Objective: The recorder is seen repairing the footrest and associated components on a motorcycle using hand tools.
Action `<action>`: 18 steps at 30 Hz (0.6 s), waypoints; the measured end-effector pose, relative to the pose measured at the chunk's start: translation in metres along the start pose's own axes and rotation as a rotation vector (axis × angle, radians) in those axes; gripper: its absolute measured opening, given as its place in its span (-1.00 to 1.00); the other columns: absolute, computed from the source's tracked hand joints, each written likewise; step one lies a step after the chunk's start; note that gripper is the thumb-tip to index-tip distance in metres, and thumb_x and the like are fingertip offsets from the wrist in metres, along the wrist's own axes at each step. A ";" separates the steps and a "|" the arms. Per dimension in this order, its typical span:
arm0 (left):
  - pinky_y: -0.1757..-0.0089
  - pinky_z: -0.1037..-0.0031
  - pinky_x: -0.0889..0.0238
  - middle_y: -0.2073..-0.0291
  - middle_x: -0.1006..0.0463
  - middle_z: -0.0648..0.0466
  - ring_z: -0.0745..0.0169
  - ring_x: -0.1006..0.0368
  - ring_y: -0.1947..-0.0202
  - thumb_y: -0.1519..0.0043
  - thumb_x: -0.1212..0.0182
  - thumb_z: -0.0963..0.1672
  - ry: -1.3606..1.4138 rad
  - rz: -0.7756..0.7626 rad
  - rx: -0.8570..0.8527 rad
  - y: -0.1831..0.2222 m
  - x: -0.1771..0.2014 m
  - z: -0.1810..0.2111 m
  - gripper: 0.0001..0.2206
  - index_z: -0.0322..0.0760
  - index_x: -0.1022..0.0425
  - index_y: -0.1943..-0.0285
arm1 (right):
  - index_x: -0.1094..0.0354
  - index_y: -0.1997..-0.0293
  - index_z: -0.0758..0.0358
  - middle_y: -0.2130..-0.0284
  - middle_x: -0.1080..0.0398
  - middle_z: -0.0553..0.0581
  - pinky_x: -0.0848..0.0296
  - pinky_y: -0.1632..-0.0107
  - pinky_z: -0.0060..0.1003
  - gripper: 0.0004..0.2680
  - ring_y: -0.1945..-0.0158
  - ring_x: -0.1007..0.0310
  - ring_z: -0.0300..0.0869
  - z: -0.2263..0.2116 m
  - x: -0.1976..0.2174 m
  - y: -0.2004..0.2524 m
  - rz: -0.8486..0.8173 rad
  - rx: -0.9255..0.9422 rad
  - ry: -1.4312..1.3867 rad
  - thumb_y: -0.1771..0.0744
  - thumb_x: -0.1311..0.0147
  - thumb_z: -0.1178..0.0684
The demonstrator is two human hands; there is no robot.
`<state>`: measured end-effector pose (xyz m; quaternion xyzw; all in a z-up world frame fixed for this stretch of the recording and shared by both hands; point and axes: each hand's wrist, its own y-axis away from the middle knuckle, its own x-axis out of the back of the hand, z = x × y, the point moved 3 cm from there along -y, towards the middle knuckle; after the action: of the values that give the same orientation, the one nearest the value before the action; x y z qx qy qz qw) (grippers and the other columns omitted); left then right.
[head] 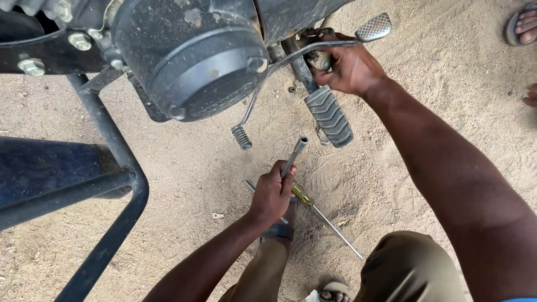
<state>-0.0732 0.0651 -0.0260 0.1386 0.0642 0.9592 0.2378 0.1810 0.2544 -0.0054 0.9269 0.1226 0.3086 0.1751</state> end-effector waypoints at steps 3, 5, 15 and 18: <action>0.62 0.41 -0.27 0.68 -0.39 0.09 0.31 -0.46 0.70 -0.44 0.00 -0.11 -0.036 -0.031 0.073 0.000 -0.001 -0.001 -0.84 -0.34 -0.37 0.06 | -0.41 -0.07 0.25 0.25 -0.40 0.07 -0.52 0.30 -0.29 -0.84 0.30 -0.42 -0.25 -0.011 -0.021 0.016 0.192 -0.008 0.193 -0.38 -0.08 0.20; 0.60 0.38 -0.27 0.68 -0.42 0.07 0.25 -0.49 0.69 -0.43 -0.03 -0.11 -0.102 0.011 0.016 -0.002 -0.001 -0.004 -0.84 -0.33 -0.37 0.09 | -0.37 -0.20 0.28 0.18 -0.36 0.10 -0.59 0.26 -0.36 -0.74 0.26 -0.44 -0.24 -0.019 -0.029 0.025 0.449 0.249 0.023 -0.36 -0.07 0.28; 0.60 0.35 -0.28 0.62 -0.49 0.04 0.17 -0.52 0.67 -0.43 -0.03 -0.12 -0.162 -0.001 -0.051 -0.010 0.000 -0.010 -0.87 -0.31 -0.38 0.03 | -0.35 -0.20 0.19 0.44 -0.39 0.10 -0.59 0.32 -0.21 -0.67 0.39 -0.50 -0.07 -0.031 0.008 0.015 0.244 0.360 0.519 -0.31 -0.26 0.18; 0.58 0.40 -0.38 0.62 -0.48 0.04 0.20 -0.58 0.62 -0.43 -0.03 -0.12 -0.110 -0.012 0.028 -0.002 0.002 -0.015 -0.86 -0.32 -0.37 0.04 | -0.37 -0.16 0.20 0.44 -0.39 0.13 -0.56 0.38 -0.17 -0.71 0.41 -0.53 -0.02 -0.020 -0.010 0.016 0.160 0.106 0.513 -0.32 -0.24 0.13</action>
<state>-0.0782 0.0672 -0.0402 0.1942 0.0655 0.9476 0.2450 0.1626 0.2415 0.0109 0.8329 0.1054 0.5393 0.0649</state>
